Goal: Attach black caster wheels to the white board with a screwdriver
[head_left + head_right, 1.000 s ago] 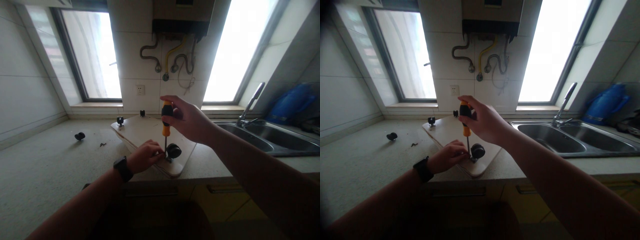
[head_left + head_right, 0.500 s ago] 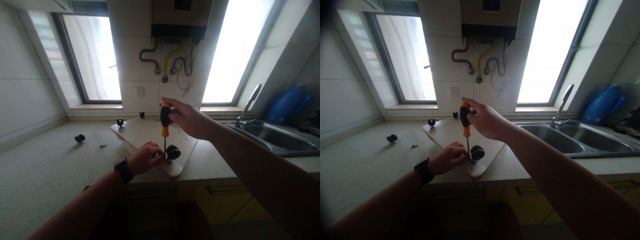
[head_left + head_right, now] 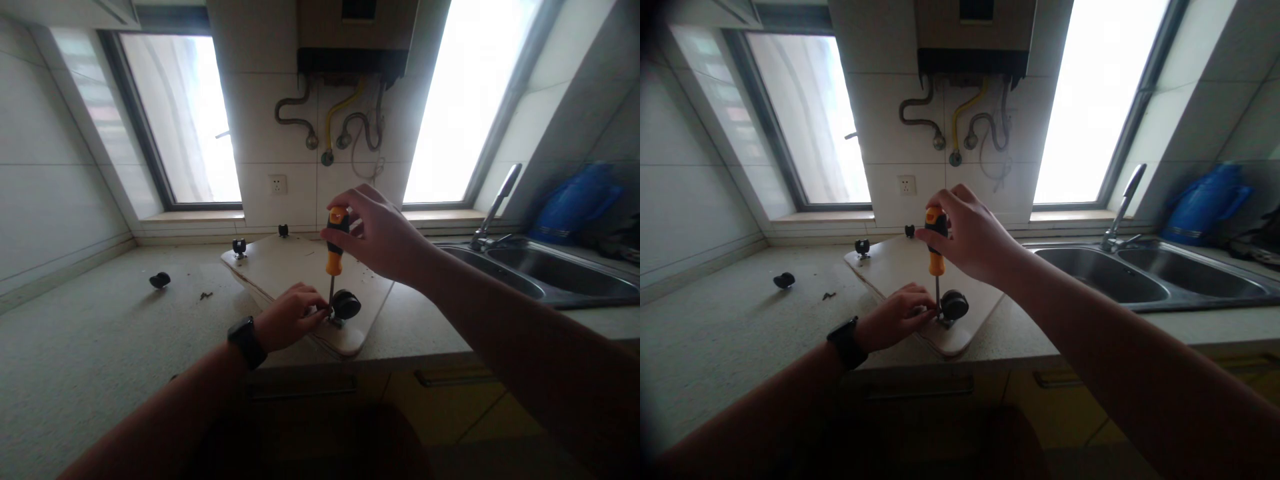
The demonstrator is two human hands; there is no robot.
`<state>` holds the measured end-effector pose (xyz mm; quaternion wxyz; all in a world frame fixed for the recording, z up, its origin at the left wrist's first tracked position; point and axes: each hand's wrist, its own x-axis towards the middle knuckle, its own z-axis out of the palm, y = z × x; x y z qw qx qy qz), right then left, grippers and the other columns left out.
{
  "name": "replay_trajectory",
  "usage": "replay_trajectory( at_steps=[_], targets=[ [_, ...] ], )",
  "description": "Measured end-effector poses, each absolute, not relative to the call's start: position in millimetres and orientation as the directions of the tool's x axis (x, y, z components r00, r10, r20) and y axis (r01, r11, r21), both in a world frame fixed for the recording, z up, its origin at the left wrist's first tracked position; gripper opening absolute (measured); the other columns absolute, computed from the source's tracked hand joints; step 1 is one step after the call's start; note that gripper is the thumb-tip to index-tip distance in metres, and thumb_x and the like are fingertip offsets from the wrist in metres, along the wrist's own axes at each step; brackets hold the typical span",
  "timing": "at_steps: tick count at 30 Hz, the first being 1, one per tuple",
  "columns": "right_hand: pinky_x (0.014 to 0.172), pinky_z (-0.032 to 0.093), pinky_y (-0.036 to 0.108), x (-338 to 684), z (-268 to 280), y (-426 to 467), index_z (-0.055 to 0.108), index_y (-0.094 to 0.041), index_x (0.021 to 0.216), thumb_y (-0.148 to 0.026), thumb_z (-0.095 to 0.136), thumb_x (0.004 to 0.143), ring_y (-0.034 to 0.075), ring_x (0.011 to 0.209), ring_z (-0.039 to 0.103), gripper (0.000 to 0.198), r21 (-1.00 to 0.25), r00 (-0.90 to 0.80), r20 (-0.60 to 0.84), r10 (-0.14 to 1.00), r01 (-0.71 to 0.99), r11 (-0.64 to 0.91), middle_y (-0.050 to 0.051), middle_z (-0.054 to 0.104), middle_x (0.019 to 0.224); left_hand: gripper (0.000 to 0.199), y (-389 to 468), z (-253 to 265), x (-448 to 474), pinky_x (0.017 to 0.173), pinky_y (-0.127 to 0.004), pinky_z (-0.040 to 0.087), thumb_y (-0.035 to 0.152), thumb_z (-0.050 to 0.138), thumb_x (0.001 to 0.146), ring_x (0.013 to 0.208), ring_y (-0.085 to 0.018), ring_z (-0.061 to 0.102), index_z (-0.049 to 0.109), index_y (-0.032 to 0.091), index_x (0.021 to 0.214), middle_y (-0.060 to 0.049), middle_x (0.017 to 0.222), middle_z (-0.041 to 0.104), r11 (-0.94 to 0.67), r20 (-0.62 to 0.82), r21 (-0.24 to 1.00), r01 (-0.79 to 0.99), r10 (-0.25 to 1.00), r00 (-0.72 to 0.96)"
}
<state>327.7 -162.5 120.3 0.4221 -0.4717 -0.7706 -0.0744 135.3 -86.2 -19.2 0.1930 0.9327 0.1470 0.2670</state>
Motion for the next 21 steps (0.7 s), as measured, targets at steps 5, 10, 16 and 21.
replay_trajectory(
  at_steps=[5, 10, 16, 21],
  targets=[
    [0.089, 0.055, 0.039, 329.3, 119.6, -155.7, 0.06, -0.021, 0.134, -0.023, 0.052, 0.097, 0.02, 0.096, 0.067, 0.038, -0.53, -0.239, 0.586, 0.774, 0.61, 0.589, 0.007, 0.068, 0.112, 0.016, -87.6, -25.6, 135.3, 0.087, -0.036, 0.045, 0.023, 0.059, 0.102, 0.093, -0.021, 0.058, 0.072, 0.017, 0.096, -0.006, 0.093, 0.069, -0.889, 0.457, 0.416, 0.193, 0.387, 0.8],
    [0.077, 0.057, 0.039, 331.0, 118.5, -154.2, 0.056, -0.021, 0.112, -0.037, 0.07, 0.089, 0.023, 0.092, 0.067, 0.031, -0.527, -0.182, 0.625, 0.759, 0.619, 0.582, 0.008, 0.067, 0.11, 0.018, -93.4, -36.6, 126.2, 0.092, -0.04, 0.049, 0.022, 0.055, 0.103, 0.104, -0.024, 0.059, 0.071, 0.019, 0.11, -0.009, 0.106, 0.068, -0.896, 0.534, 0.368, 0.249, 0.423, 0.732],
    [0.073, 0.053, 0.038, 329.3, 121.1, -159.9, 0.058, -0.022, 0.13, -0.037, 0.066, 0.093, 0.019, 0.081, 0.064, 0.041, -0.41, -0.213, 0.615, 0.759, 0.736, 0.539, 0.006, 0.067, 0.105, 0.039, -91.1, -73.4, 77.3, 0.105, -0.047, 0.049, 0.016, 0.054, 0.099, 0.123, -0.028, 0.058, 0.057, 0.02, 0.138, -0.013, 0.134, 0.064, -0.941, 0.616, -0.014, 0.338, 0.258, 0.744],
    [0.095, 0.054, 0.038, 338.2, 131.7, -155.5, 0.06, -0.027, 0.141, -0.02, 0.054, 0.094, 0.022, 0.111, 0.065, 0.048, -0.463, -0.353, 0.518, 0.779, 0.65, 0.602, 0.006, 0.066, 0.132, 0.055, -69.7, -107.1, 45.8, 0.111, -0.047, 0.048, 0.015, 0.053, 0.098, 0.138, -0.03, 0.053, 0.046, 0.025, 0.152, -0.013, 0.153, 0.054, -0.898, 0.615, -0.176, 0.402, 0.219, 0.758]
  ],
)
